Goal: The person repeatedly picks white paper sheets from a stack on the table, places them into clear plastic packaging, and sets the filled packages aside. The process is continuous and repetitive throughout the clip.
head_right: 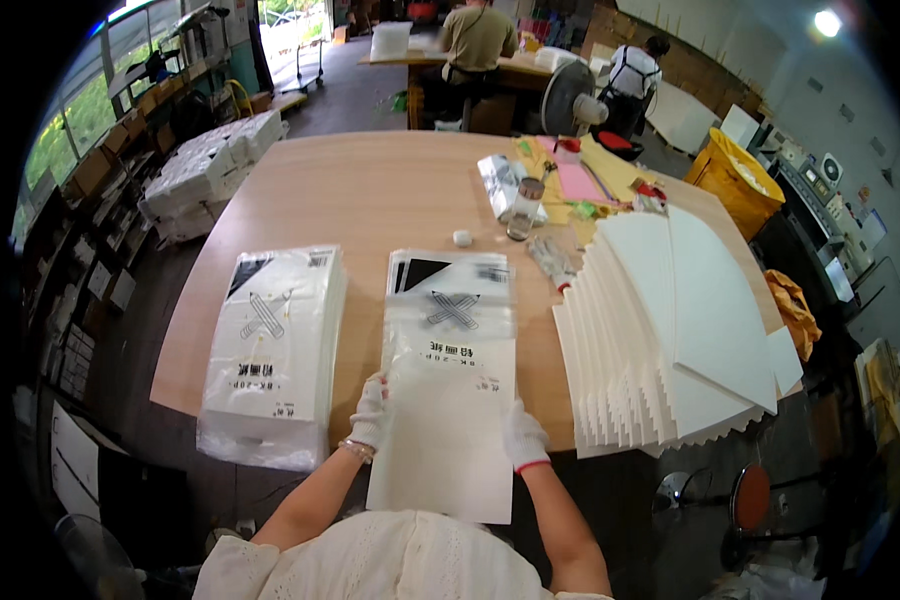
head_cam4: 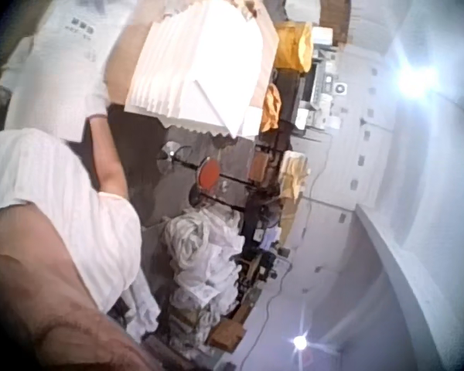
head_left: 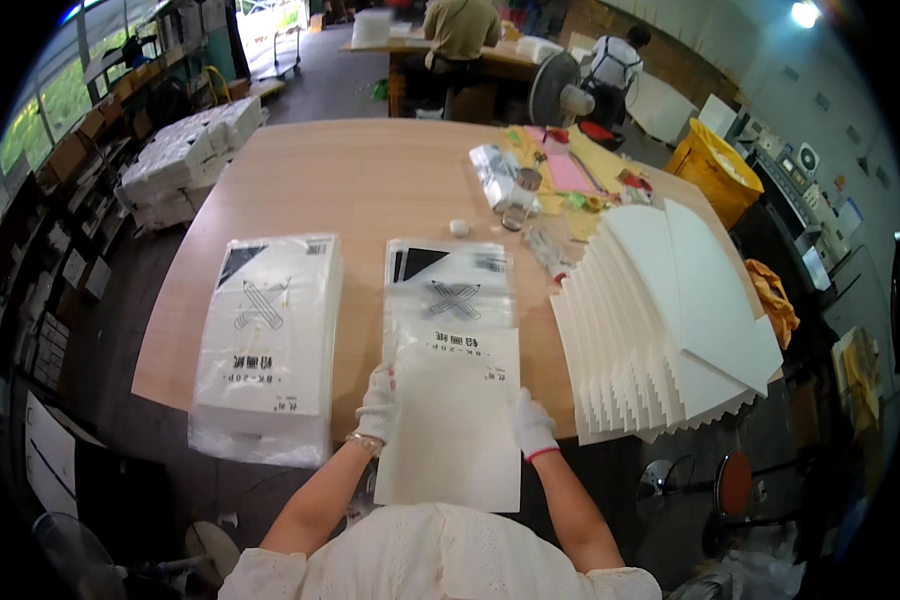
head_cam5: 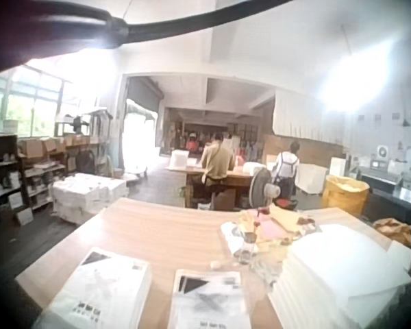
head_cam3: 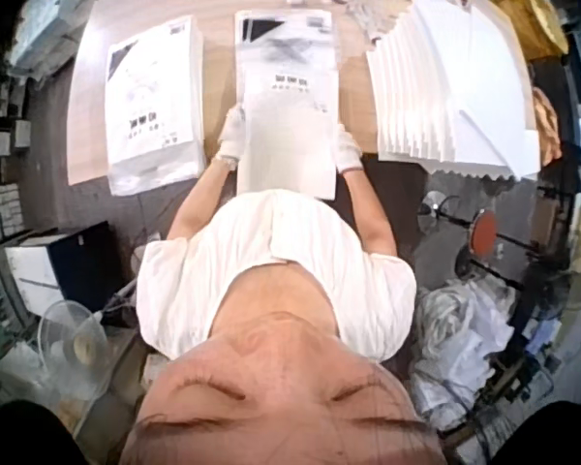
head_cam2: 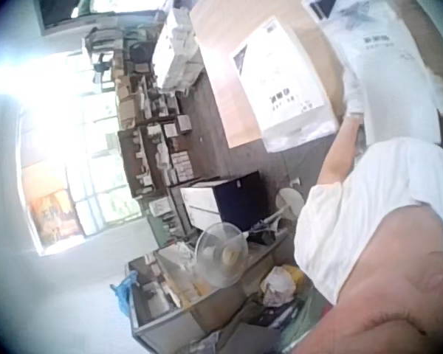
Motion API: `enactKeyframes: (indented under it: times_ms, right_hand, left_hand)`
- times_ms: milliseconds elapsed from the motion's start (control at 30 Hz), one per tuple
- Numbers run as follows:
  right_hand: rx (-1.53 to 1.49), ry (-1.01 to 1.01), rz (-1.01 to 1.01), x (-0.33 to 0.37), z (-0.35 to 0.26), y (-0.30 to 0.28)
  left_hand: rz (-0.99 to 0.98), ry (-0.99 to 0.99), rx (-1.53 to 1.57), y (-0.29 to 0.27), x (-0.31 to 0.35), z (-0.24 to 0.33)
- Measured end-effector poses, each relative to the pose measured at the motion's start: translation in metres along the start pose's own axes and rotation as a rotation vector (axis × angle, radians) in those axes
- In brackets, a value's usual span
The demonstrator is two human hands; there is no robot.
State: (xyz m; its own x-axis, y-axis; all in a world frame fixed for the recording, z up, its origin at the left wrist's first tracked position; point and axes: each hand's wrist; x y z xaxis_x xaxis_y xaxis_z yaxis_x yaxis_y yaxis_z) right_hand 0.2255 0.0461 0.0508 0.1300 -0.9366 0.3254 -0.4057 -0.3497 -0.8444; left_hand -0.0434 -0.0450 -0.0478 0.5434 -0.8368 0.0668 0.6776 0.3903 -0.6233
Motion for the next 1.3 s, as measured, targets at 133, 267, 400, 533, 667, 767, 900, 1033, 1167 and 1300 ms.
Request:
enactKeyframes:
  times_ms: [133, 267, 400, 533, 667, 767, 900, 1033, 1167, 1300]
  right_hand:
    - [-0.042, 0.020, -0.235, 0.131, 0.037, -0.008]
    - [-0.272, -0.417, -0.293, 0.179, 0.009, -0.043]
    - [-0.213, -0.878, 0.042, 0.142, 0.065, 0.025]
    - [-0.431, -0.300, -0.590, 0.161, 0.089, -0.016]
    - [-1.929, 0.311, -0.322, 0.130, 0.106, 0.045]
    - [-1.653, 0.074, -0.415, 0.107, 0.039, 0.085]
    - [-1.323, -0.358, -0.404, 0.082, -0.071, 0.063]
    - [-1.634, -0.305, -0.888, 0.093, -0.176, 0.051]
    - [-1.217, -0.208, -1.111, 0.113, -0.205, 0.120]
    - [-0.964, -0.267, -0.907, 0.116, -0.196, 0.129]
  left_hand:
    - [-0.278, 0.137, -0.473, -0.077, 0.127, 0.028]
    - [-0.556, 0.049, 0.115, -0.096, 0.172, 0.006]
    - [-0.341, 0.105, -0.011, -0.122, 0.147, 0.086]
    - [-0.330, -0.057, 0.247, -0.138, 0.159, 0.080]
    - [-0.238, 0.385, 0.102, -0.121, 0.141, 0.081]
    - [-0.051, 0.591, 0.075, -0.145, 0.128, 0.125]
    - [0.352, 0.466, 0.253, -0.204, 0.132, 0.106]
    - [0.766, 0.268, 0.622, -0.250, 0.107, 0.040]
    - [0.804, 0.003, 0.684, -0.291, 0.066, -0.079]
    - [0.870, -0.423, 0.719, -0.272, 0.097, -0.140]
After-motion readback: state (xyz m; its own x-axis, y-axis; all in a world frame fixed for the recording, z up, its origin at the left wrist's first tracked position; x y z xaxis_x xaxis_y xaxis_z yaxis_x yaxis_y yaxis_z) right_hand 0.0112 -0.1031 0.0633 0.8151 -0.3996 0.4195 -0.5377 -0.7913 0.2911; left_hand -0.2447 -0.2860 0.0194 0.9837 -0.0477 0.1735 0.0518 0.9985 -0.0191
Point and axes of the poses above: each hand's wrist, its own x-axis away from the middle knuckle, its own y-axis out of the palm, z = x × y, and after that the axes turned 15 degrees about -x, right-handed
